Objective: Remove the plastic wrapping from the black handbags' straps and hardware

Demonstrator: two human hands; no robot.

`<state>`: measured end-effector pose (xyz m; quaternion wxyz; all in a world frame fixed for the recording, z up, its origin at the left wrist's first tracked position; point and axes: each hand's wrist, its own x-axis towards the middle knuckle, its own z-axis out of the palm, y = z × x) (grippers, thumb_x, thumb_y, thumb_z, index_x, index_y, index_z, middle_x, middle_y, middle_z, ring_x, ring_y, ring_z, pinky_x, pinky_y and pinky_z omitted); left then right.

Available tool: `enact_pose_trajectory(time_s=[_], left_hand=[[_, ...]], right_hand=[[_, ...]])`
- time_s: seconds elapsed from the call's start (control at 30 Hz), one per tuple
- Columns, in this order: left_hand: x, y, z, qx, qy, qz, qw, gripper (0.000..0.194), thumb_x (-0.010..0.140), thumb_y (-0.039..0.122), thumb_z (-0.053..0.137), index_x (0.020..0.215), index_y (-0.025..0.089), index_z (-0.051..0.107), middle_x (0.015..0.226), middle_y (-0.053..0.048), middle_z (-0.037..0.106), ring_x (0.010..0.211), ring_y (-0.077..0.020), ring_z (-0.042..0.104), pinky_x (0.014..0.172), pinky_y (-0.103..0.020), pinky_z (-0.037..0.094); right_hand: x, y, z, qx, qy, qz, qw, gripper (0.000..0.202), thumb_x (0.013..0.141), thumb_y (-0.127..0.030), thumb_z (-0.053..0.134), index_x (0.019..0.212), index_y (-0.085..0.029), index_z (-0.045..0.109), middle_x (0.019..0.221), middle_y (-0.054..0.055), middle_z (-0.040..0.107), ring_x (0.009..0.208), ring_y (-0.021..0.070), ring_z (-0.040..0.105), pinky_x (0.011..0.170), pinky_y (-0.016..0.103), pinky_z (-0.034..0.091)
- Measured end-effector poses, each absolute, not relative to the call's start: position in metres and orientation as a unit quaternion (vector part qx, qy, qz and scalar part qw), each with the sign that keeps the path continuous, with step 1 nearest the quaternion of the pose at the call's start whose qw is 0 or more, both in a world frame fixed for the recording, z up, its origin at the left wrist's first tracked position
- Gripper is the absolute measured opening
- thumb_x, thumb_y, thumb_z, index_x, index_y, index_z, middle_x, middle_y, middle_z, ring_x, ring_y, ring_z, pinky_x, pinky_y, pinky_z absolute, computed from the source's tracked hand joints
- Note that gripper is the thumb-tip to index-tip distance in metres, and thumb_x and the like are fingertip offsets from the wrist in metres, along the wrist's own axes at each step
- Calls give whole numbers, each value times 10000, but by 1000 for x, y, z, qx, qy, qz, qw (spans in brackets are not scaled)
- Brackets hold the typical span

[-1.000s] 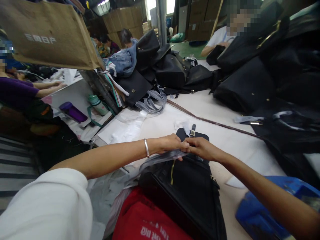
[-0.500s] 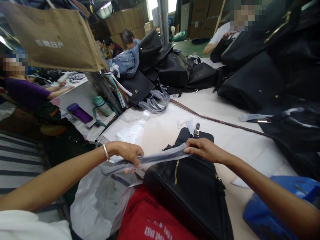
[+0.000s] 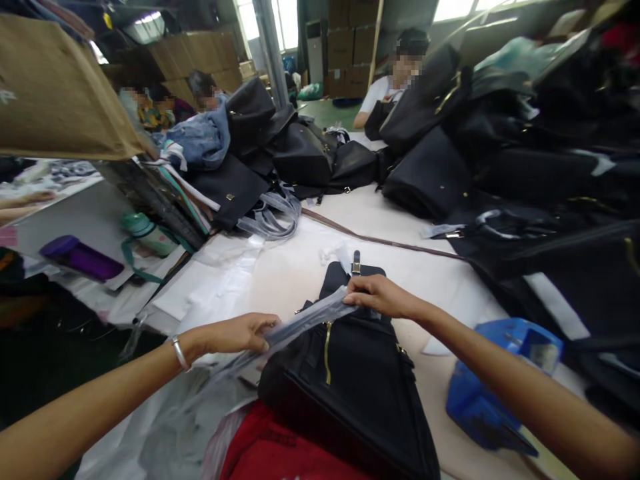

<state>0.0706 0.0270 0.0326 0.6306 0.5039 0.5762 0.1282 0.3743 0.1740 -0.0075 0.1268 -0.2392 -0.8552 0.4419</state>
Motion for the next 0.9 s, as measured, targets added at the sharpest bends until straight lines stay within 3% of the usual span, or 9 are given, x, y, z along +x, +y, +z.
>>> enact_pose_trajectory(time_s=[0.07,0.13,0.23,0.37,0.6,0.9], left_hand=[[78,42,41,522,555,108,639,206,696,357,696,825,198,672,778,-17,672,766,-234,623,678,-273,465],[89,59,46,538,520,88,657,331,793,505,599,847,184,664,745,-35,670,712,-220,627,658,-274,466],[112,82,44,537,461,103,700,458,841,590,502,928,162,643,796,-76,688,653,-196,635,641,-285,477],[143,99,27,508,420,128,741,452,820,561,564,996,148,613,904,-120,684,648,-177,632,591,-274,480],[156,98,16,524,473,154,691,397,888,510,485,795,140,597,667,-15,584,501,-87,472,477,-195,357],[165,99,15,507,481,150,700,370,889,495,483,803,141,548,664,5,517,522,-85,411,481,-198,312]], right_hand=[[372,174,-6,-236,-854,445,129,273,867,-431,560,820,-166,606,728,3,603,688,140,535,614,226,344],[369,174,-5,-234,-853,447,133,279,868,-434,560,825,-162,605,728,2,600,682,135,529,609,221,344],[364,173,-2,-226,-851,454,139,286,872,-436,557,840,-155,604,740,2,601,683,130,526,609,216,349],[361,170,-2,-215,-856,452,131,271,878,-421,556,882,-156,614,753,1,608,688,127,533,614,215,357],[386,175,-4,-259,-843,449,144,298,918,-415,493,1099,-185,552,794,5,606,708,134,537,650,232,386],[380,172,-18,-267,-837,453,153,152,864,-293,580,923,-154,594,825,15,619,740,133,550,640,214,383]])
